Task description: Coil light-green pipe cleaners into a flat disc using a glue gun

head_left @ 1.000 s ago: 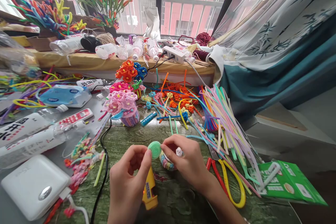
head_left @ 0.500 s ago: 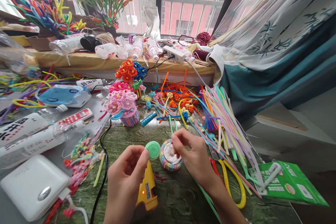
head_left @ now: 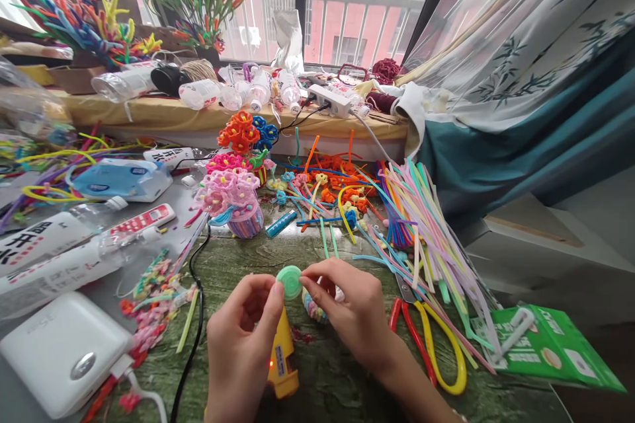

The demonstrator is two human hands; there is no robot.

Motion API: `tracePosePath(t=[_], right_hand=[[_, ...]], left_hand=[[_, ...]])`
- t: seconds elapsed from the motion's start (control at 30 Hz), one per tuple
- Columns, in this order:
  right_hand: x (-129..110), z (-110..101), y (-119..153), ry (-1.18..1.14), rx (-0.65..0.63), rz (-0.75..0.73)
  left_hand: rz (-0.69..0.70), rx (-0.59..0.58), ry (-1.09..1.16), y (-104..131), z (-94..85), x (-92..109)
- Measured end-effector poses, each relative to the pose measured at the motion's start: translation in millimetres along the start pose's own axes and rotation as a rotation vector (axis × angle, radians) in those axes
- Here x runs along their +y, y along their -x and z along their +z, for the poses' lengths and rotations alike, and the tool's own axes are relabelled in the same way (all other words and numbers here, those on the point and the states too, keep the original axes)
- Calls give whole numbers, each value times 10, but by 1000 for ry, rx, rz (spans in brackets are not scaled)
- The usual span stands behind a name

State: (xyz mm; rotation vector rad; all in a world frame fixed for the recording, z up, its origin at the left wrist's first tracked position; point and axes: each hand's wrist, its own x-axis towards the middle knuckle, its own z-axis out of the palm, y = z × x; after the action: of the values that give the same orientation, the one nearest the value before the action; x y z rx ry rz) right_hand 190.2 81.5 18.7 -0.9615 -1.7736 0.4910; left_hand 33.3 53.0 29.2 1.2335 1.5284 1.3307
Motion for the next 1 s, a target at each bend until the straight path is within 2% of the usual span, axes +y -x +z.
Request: tracePosePath(t=[0.2,0.33,0.47,0.57,0.67,0.83,1.0], right_hand=[[34,47,57,186,56,-216],[38,47,68,281,17,-265],[-1,58,37,272,-28,-307],[-44,79,24,200,-66,-342],[-66,78,26,103,-37,-298],[-63,-8,1,36,44,-71],[-73,-41,-2,40,42,-74]], left_hand=[[-20,69,51,39,28,1],[-41,125,85,59,49,13],[-82,221,221,52,58,-6],[-101,228,330,30,48,-21],[-113,213,358,13,35,-15],[-104,169,250,33,38,14],[-51,140,97,68,45,54]])
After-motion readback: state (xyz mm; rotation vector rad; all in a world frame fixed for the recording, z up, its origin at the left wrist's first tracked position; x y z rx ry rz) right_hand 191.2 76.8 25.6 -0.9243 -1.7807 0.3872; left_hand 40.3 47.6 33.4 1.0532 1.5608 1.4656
